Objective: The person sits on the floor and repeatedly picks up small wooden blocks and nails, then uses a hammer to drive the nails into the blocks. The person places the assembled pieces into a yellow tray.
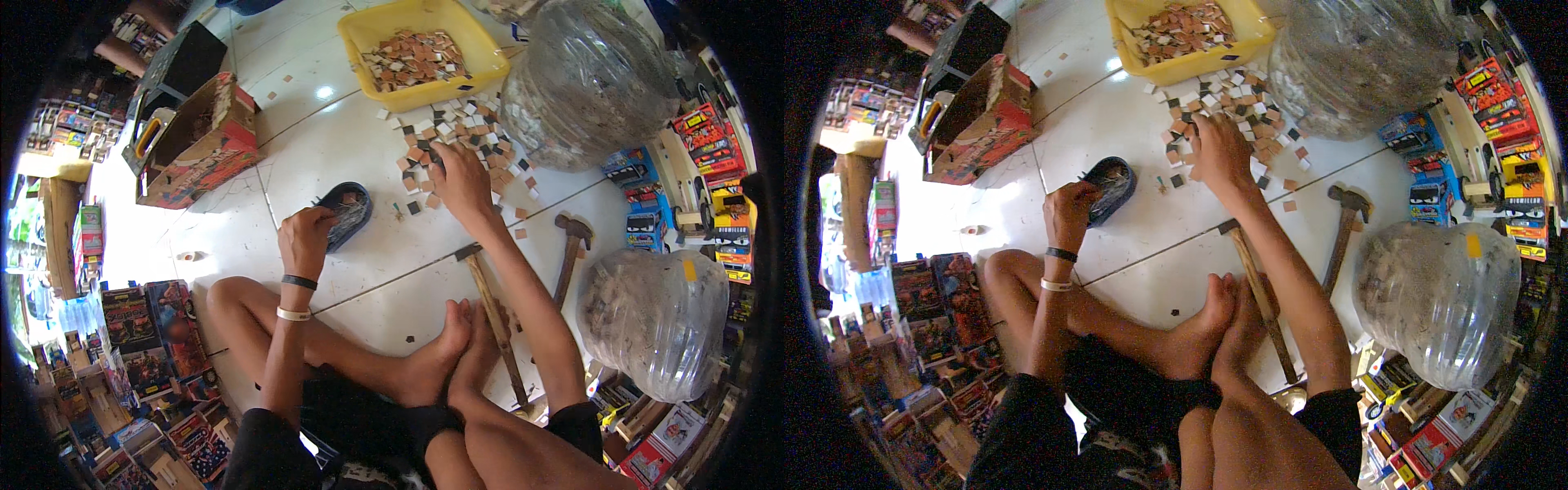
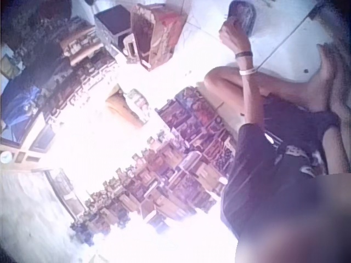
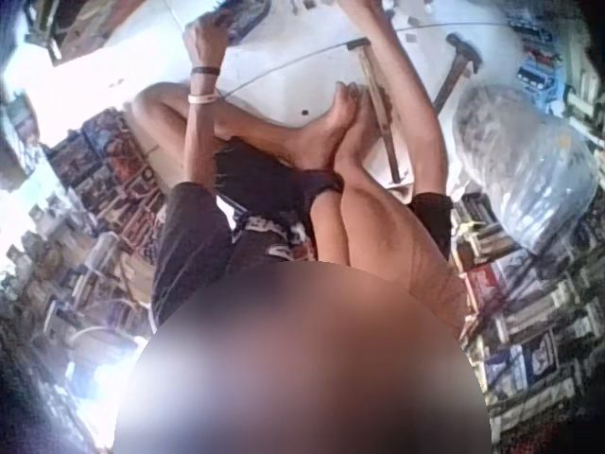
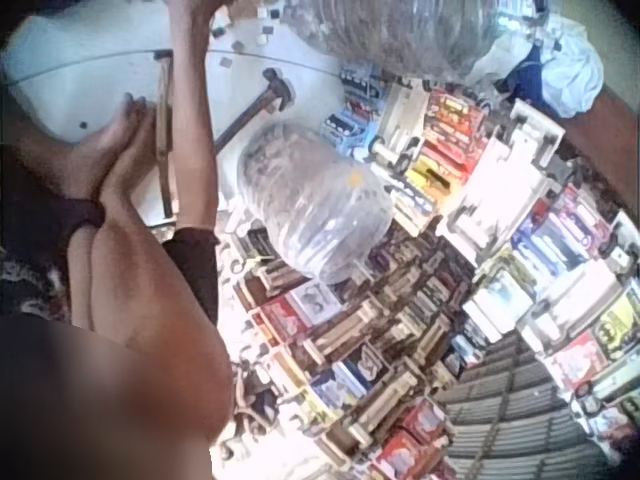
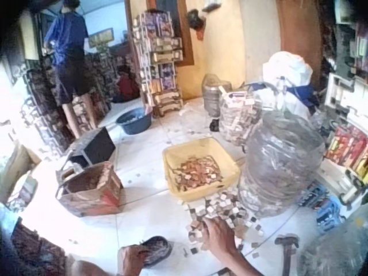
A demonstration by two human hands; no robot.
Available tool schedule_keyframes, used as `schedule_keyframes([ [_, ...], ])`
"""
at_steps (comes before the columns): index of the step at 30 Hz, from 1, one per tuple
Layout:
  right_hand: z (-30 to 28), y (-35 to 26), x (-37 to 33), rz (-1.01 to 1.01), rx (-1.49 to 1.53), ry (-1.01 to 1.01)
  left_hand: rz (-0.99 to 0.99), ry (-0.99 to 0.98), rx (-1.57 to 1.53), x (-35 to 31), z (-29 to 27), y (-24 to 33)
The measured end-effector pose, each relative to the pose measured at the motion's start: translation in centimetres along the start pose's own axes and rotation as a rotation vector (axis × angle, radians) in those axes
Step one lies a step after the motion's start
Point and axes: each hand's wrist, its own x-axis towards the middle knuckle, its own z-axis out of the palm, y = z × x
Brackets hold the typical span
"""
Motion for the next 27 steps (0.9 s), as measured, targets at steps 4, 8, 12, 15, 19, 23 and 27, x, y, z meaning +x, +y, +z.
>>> schedule_keyframes([
  [4, 1.7, 0.7, 2.3, -0.04, -0.013, -0.102, -0.094, 0.108, -0.114, -0.4, -1.2, 0.7],
  [8, 2.3, 1.8, 1.8, 0.001, 0.079, -0.045, -0.235, 0.139, -0.175, -0.8, -1.5, 0.2],
  [12, 1.4, 1.4, -0.3, 0.057, 0.219, 0.016, -0.2, 0.223, -0.381, -0.9, -1.4, 0.0],
  [15, 0.1, 0.0, -3.5, 0.126, 0.348, 0.065, -0.325, 0.218, -0.795, -1.0, -1.1, 0.6],
  [19, -0.8, -1.1, -8.1, 0.174, 0.337, 0.003, -0.367, 0.148, -0.99, -2.0, -0.6, 2.0],
  [23, 0.1, -0.6, -10.5, 0.108, 0.318, -0.008, -0.322, -0.008, -1.05, -3.1, 1.4, 4.1],
  [27, 0.5, 0.2, -11.1, 0.136, 0.4, -0.039, -0.278, -0.122, -1.028, -3.9, 4.9, 6.0],
])
